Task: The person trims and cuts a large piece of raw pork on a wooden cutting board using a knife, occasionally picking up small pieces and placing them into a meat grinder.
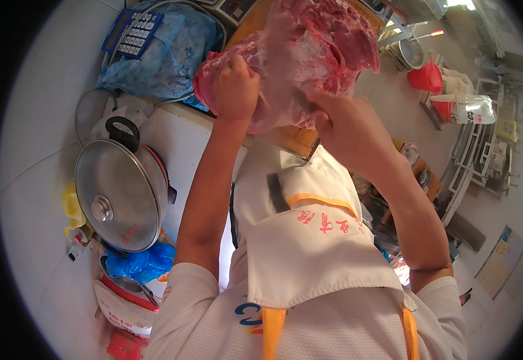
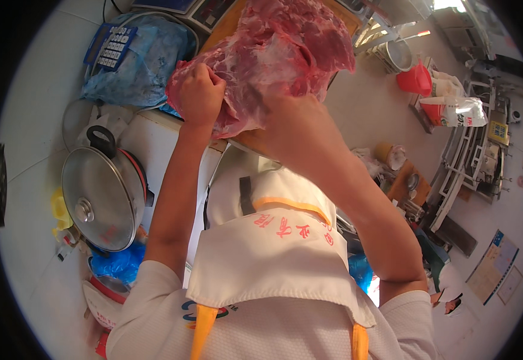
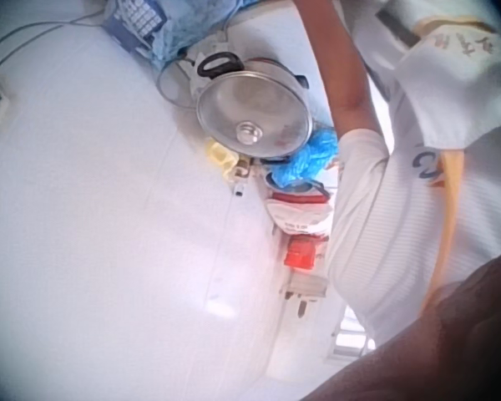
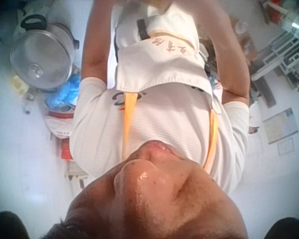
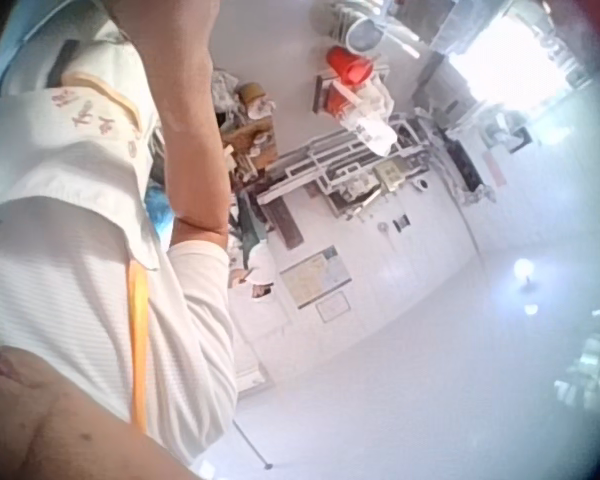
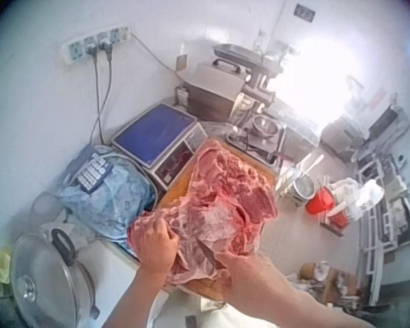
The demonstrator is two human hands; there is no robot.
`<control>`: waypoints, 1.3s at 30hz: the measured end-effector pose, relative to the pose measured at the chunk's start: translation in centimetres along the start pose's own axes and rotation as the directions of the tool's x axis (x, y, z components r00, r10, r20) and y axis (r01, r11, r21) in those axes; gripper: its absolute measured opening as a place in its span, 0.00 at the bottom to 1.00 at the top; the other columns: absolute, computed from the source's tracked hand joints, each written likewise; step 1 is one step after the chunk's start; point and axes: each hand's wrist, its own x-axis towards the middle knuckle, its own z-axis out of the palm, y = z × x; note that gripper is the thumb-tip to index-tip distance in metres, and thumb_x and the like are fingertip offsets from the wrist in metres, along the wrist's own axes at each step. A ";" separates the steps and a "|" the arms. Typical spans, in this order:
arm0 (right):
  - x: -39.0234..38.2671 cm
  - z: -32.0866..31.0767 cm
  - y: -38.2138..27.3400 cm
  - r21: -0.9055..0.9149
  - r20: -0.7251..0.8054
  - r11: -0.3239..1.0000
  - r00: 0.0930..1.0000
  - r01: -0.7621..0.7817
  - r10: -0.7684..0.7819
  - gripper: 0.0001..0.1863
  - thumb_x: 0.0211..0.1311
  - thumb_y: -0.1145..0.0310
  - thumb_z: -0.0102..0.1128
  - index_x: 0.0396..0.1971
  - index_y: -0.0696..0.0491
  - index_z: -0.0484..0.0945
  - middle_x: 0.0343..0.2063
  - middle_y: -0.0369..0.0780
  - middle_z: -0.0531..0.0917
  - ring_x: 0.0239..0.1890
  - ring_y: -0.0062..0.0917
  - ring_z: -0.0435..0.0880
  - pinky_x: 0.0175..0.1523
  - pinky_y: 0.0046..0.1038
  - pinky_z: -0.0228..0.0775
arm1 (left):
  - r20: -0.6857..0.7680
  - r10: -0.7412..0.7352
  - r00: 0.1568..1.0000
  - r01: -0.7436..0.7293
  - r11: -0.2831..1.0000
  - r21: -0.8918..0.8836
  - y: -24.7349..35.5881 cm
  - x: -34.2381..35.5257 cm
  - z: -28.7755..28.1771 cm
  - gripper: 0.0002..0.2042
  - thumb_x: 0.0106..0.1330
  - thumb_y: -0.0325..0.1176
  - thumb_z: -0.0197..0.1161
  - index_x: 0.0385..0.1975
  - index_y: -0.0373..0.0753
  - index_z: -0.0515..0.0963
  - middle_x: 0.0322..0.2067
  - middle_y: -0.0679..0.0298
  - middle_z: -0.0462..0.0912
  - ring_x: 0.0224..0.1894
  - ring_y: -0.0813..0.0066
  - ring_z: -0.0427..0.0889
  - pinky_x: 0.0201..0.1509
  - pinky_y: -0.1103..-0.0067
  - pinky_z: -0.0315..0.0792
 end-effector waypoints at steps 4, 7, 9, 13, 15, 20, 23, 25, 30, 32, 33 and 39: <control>2.7 2.8 1.6 0.144 -0.145 0.986 0.984 -0.083 0.104 0.20 0.70 0.71 0.56 0.58 0.58 0.84 0.38 0.55 0.90 0.45 0.56 0.88 0.54 0.50 0.80 | -0.015 0.036 0.999 -0.036 0.999 0.021 0.1 0.5 0.2 0.08 0.64 0.28 0.68 0.38 0.35 0.76 0.39 0.46 0.87 0.42 0.44 0.90 0.44 0.57 0.86; 3.5 4.4 1.4 0.156 -0.070 0.974 0.982 -0.163 0.176 0.20 0.70 0.71 0.56 0.59 0.58 0.84 0.38 0.56 0.89 0.45 0.57 0.88 0.54 0.50 0.80 | -0.068 0.037 0.997 -0.037 0.999 0.004 -0.1 0.6 0.2 0.06 0.64 0.29 0.69 0.33 0.37 0.78 0.32 0.48 0.88 0.36 0.44 0.90 0.40 0.55 0.83; 1.8 4.7 0.9 0.143 -0.055 0.982 0.989 -0.126 0.135 0.14 0.68 0.71 0.58 0.49 0.60 0.84 0.38 0.58 0.89 0.44 0.60 0.88 0.51 0.53 0.81 | -0.075 0.048 0.996 -0.047 0.999 0.017 -0.2 0.9 0.3 0.06 0.63 0.29 0.69 0.32 0.38 0.78 0.32 0.49 0.88 0.36 0.45 0.90 0.40 0.55 0.83; -2.9 3.9 0.5 0.113 0.050 0.993 0.998 -0.039 0.034 0.10 0.67 0.73 0.60 0.43 0.61 0.84 0.36 0.59 0.89 0.43 0.60 0.89 0.48 0.54 0.81 | -0.080 0.051 0.995 -0.049 0.999 0.023 -0.9 0.6 0.3 0.07 0.62 0.29 0.71 0.32 0.38 0.78 0.31 0.52 0.88 0.35 0.46 0.90 0.40 0.56 0.83; -3.0 3.0 -0.1 0.110 -0.046 0.991 0.996 -0.071 0.077 0.08 0.67 0.73 0.60 0.42 0.59 0.83 0.35 0.58 0.88 0.42 0.58 0.89 0.50 0.53 0.81 | -0.077 0.051 0.996 -0.049 0.999 0.020 -1.4 0.7 0.5 0.08 0.61 0.29 0.72 0.32 0.38 0.78 0.31 0.53 0.88 0.35 0.46 0.89 0.40 0.56 0.83; 1.0 3.9 0.5 0.089 -0.108 0.990 0.987 -0.113 0.122 0.09 0.66 0.74 0.61 0.43 0.59 0.82 0.33 0.57 0.88 0.40 0.57 0.89 0.48 0.54 0.80 | -0.062 0.070 0.996 -0.071 0.997 -0.007 -0.9 0.9 0.3 0.08 0.60 0.29 0.73 0.31 0.38 0.78 0.31 0.54 0.88 0.35 0.46 0.89 0.40 0.56 0.83; 1.0 5.6 1.4 0.073 -0.045 0.994 0.996 -0.077 0.080 0.10 0.66 0.74 0.60 0.44 0.59 0.82 0.33 0.57 0.88 0.39 0.57 0.89 0.45 0.55 0.80 | -0.069 0.070 0.995 -0.073 0.997 -0.036 -1.1 0.8 0.3 0.08 0.61 0.28 0.72 0.31 0.38 0.78 0.31 0.53 0.88 0.35 0.46 0.89 0.41 0.56 0.82; -1.6 6.2 1.3 0.069 -0.046 0.994 0.995 -0.086 0.089 0.09 0.66 0.74 0.61 0.45 0.57 0.82 0.29 0.56 0.87 0.37 0.56 0.87 0.46 0.58 0.76 | -0.092 0.074 0.993 -0.076 0.997 -0.020 -1.2 0.6 0.6 0.08 0.61 0.28 0.72 0.31 0.38 0.78 0.31 0.53 0.88 0.35 0.46 0.89 0.41 0.56 0.82; -4.0 4.0 0.1 0.101 -0.037 0.992 0.997 -0.070 0.074 0.12 0.69 0.72 0.59 0.49 0.56 0.83 0.30 0.57 0.87 0.36 0.56 0.88 0.47 0.56 0.78 | -0.073 0.046 0.996 -0.047 0.999 -0.017 -1.1 0.2 -0.1 0.07 0.62 0.27 0.72 0.31 0.38 0.77 0.31 0.52 0.87 0.35 0.47 0.88 0.39 0.56 0.81; -2.7 3.9 0.3 0.102 -0.091 0.991 0.992 -0.082 0.092 0.11 0.68 0.73 0.58 0.48 0.57 0.82 0.30 0.57 0.87 0.37 0.56 0.89 0.46 0.56 0.79 | -0.072 0.053 0.996 -0.054 0.998 -0.020 -0.9 0.3 -0.1 0.07 0.62 0.27 0.72 0.31 0.38 0.77 0.30 0.52 0.87 0.34 0.47 0.88 0.38 0.56 0.81; -1.4 4.2 0.1 0.103 -0.113 0.991 0.989 -0.080 0.092 0.10 0.66 0.75 0.59 0.45 0.59 0.81 0.30 0.57 0.87 0.37 0.56 0.89 0.45 0.55 0.80 | -0.080 0.064 0.995 -0.066 0.998 -0.020 -0.9 0.4 -0.1 0.07 0.62 0.27 0.72 0.31 0.38 0.77 0.30 0.52 0.87 0.34 0.47 0.88 0.37 0.56 0.81; -0.9 6.9 0.9 0.042 -0.057 0.998 0.997 -0.055 0.058 0.12 0.61 0.77 0.60 0.45 0.61 0.79 0.29 0.55 0.87 0.35 0.56 0.89 0.41 0.54 0.80 | -0.130 0.108 0.986 -0.111 0.994 -0.016 -1.5 0.6 0.3 0.07 0.63 0.27 0.71 0.32 0.38 0.77 0.30 0.52 0.87 0.33 0.47 0.89 0.37 0.56 0.82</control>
